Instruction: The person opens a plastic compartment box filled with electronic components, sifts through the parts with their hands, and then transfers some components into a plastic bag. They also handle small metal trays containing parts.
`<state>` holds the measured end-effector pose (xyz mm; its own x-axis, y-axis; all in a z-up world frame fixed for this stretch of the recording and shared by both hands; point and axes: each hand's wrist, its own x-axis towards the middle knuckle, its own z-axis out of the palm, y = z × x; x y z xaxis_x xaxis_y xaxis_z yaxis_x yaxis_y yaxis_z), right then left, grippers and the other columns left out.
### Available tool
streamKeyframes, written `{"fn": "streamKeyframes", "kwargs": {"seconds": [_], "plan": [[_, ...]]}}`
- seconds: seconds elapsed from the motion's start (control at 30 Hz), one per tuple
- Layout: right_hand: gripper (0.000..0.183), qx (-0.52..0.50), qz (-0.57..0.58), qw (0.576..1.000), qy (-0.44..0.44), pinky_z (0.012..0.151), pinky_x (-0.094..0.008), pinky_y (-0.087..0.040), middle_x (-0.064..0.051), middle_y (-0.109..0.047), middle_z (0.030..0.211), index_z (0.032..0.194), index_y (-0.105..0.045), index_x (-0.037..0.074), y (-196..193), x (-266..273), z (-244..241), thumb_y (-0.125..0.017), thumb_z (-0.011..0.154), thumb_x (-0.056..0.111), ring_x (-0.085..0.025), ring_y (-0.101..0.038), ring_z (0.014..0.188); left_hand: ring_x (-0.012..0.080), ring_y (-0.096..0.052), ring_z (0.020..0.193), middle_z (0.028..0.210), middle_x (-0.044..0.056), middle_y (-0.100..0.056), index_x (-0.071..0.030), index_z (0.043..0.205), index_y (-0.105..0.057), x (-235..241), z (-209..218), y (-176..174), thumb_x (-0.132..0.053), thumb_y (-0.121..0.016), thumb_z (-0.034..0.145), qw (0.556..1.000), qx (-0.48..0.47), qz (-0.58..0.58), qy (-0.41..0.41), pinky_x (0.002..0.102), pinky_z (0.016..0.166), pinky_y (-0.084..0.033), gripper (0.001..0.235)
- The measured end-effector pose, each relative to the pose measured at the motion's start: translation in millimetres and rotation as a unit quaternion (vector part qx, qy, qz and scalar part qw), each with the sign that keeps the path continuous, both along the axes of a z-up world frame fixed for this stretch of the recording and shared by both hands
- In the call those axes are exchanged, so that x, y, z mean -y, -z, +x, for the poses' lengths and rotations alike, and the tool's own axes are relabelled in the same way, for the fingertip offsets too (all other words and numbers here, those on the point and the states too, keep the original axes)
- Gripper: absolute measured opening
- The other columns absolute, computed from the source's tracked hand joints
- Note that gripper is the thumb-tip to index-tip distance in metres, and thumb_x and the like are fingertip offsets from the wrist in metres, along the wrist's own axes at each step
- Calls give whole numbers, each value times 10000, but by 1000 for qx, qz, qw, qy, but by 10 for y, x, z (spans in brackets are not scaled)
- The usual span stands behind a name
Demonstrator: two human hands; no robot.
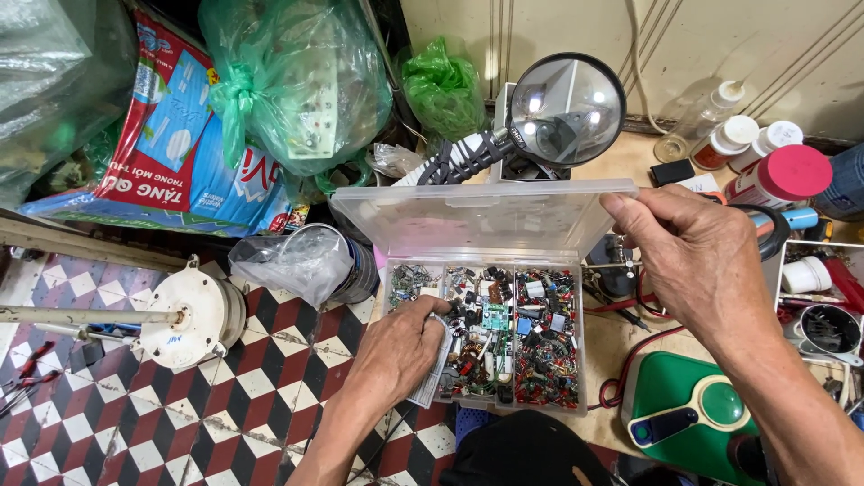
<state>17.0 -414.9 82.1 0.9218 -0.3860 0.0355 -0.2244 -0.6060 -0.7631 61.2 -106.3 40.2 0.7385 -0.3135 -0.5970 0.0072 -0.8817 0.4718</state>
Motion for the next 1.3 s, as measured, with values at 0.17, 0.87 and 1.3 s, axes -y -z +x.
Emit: {"fn": "streamKeyframes", "kwargs": {"seconds": [0.17,0.87,1.3], "plan": [[377,10,7,1000,-1,770,-321,-410,-17,-660,808,838,-751,53,-14,-10,-4,-728,1168,234,-132,-551,794,203,-732,790,1292,87,-796,-224,1536,-612,63,10,-2,-290,-366,1027,1000,18,10,15,422,737,-635,570],[241,7,9,1000,3,776,-307,-428,-7,-732,874,1010,-858,88,-18,-5,18,-722,1143,237,-123,-601,821,134,-643,600,780,-14,-625,-122,1269,-624,188,-74,424,-150,-696,1123,982,158,-99,-4,243,515,-686,165],[221,18,-1,1000,-8,776,-318,-423,-2,-725,855,1053,-870,105,-25,0,0,-723,1136,246,-126,-587,815,456,-438,1524,1669,240,-466,-228,1546,-635,265,-10,642,-567,-744,1006,937,288,-65,189,665,1241,-331,647]]}}
